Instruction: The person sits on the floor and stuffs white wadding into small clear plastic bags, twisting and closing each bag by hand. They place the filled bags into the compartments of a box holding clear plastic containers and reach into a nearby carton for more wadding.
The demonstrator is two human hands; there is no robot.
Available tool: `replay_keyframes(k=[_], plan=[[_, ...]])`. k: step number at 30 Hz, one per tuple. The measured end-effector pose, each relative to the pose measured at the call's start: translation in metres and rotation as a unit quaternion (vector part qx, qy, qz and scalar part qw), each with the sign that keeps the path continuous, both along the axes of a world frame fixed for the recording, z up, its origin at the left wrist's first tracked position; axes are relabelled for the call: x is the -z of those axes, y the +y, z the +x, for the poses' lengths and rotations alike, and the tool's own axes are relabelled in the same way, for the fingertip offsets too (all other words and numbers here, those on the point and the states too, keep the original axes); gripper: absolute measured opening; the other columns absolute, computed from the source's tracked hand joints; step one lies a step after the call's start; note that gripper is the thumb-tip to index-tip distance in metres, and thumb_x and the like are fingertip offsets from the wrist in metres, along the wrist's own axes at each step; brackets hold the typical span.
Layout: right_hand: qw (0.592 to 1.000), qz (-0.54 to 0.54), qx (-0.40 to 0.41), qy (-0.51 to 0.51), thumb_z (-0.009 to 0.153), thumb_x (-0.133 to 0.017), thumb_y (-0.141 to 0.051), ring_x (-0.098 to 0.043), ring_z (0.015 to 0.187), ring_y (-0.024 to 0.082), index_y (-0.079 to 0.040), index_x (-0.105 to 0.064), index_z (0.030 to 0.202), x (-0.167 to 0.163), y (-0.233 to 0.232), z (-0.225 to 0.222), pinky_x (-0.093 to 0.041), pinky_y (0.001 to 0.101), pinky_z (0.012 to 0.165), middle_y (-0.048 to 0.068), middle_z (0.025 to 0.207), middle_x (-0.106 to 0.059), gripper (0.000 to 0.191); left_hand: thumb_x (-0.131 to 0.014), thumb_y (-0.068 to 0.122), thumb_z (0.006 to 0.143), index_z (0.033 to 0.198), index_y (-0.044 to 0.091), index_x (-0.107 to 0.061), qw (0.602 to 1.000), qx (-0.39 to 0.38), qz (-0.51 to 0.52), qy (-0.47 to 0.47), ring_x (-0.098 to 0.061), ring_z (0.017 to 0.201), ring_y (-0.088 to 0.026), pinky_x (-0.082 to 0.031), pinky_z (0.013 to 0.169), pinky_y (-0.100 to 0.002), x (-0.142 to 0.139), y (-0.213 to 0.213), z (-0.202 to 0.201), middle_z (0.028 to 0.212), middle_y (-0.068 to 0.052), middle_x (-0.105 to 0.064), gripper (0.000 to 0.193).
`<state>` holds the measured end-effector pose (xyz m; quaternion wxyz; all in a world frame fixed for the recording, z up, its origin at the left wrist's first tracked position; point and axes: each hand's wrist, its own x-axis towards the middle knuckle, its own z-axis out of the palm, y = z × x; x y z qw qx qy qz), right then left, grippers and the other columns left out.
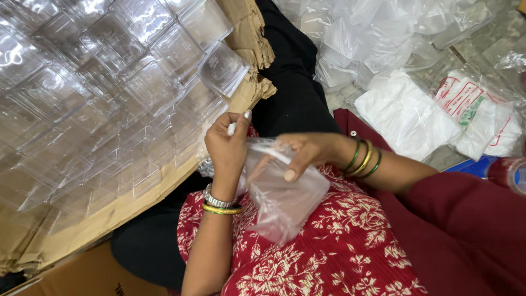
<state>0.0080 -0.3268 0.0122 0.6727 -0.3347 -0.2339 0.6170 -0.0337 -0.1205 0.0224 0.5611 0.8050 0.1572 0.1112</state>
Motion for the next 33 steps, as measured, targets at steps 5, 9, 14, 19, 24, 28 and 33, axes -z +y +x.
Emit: replay_keyframes(k=[5, 9, 14, 19, 24, 28, 33], plan=[[0.882, -0.086, 0.451, -0.104, 0.086, -0.074, -0.017, -0.067, 0.093, 0.013, 0.000, -0.065, 0.127, 0.000, -0.038, 0.083, -0.055, 0.0287, 0.079, 0.002, 0.106, -0.073, 0.045, -0.083, 0.007, 0.086, 0.107, 0.002, -0.069, 0.998, -0.025, -0.014, -0.061, -0.061, 0.083, -0.010, -0.051, 0.073, -0.024, -0.023, 0.027, -0.010, 0.094, -0.003, -0.067, 0.025], [0.660, -0.298, 0.659, -0.205, 0.091, -0.071, -0.020, -0.070, 0.089, 0.025, 0.005, -0.049, 0.134, 0.040, -0.085, 0.173, -0.055, 0.0336, 0.054, 0.015, 0.111, -0.066, 0.055, -0.065, -0.005, 0.094, 0.141, 0.000, -0.057, 0.988, 0.047, -0.015, -0.145, -0.059, 0.124, -0.019, -0.053, 0.099, -0.030, -0.043, 0.045, -0.022, 0.129, -0.011, -0.062, 0.048], [0.514, -0.393, 0.651, -0.396, 0.088, -0.083, -0.010, -0.049, 0.124, 0.036, 0.010, -0.045, 0.143, 0.074, -0.101, 0.226, -0.038, 0.0434, 0.100, 0.023, 0.138, -0.049, 0.070, -0.053, 0.006, 0.110, 0.158, 0.003, -0.042, 0.978, 0.095, -0.085, -0.164, -0.064, 0.130, -0.021, -0.051, 0.116, -0.034, -0.053, 0.036, -0.032, 0.140, -0.014, -0.065, 0.049], [0.554, -0.246, 0.617, -0.502, 0.097, -0.079, -0.003, -0.057, 0.119, 0.023, 0.003, -0.063, 0.128, 0.013, -0.039, 0.147, -0.046, 0.0363, 0.104, 0.012, 0.128, -0.060, 0.035, -0.055, 0.023, 0.115, 0.162, 0.003, -0.039, 0.941, 0.109, -0.262, -0.184, -0.067, 0.125, -0.021, -0.055, 0.111, -0.034, -0.058, 0.031, -0.031, 0.135, -0.015, -0.068, 0.053], [0.823, -0.011, 0.373, -0.428, 0.088, -0.081, -0.005, -0.062, 0.102, 0.008, 0.000, -0.061, 0.116, -0.042, 0.058, 0.030, -0.053, 0.0228, 0.091, 0.003, 0.117, -0.066, 0.034, -0.054, 0.026, 0.116, 0.165, 0.000, -0.038, 0.912, 0.093, -0.369, -0.154, -0.064, 0.118, -0.019, -0.053, 0.099, -0.031, -0.065, 0.029, -0.037, 0.129, -0.021, -0.068, 0.058], [0.853, -0.099, 0.367, -0.356, 0.099, -0.082, -0.007, -0.061, 0.074, 0.006, 0.001, -0.068, 0.106, -0.063, 0.095, 0.012, -0.049, 0.0238, 0.072, 0.003, 0.085, -0.068, 0.018, -0.054, 0.022, 0.114, 0.164, 0.001, -0.033, 0.853, 0.093, -0.475, -0.196, -0.065, 0.122, -0.022, -0.055, 0.105, -0.036, -0.070, 0.040, -0.049, 0.142, -0.021, -0.063, 0.058], [0.875, -0.072, 0.342, -0.336, 0.091, -0.076, -0.008, -0.060, 0.085, 0.003, -0.001, -0.065, 0.113, -0.060, 0.107, 0.000, -0.052, 0.0190, 0.074, -0.003, 0.095, -0.064, 0.026, -0.055, 0.020, 0.111, 0.163, 0.001, -0.028, 0.819, 0.070, -0.528, -0.213, -0.060, 0.135, -0.025, -0.052, 0.114, -0.037, -0.066, 0.048, -0.060, 0.147, -0.022, -0.058, 0.061]])
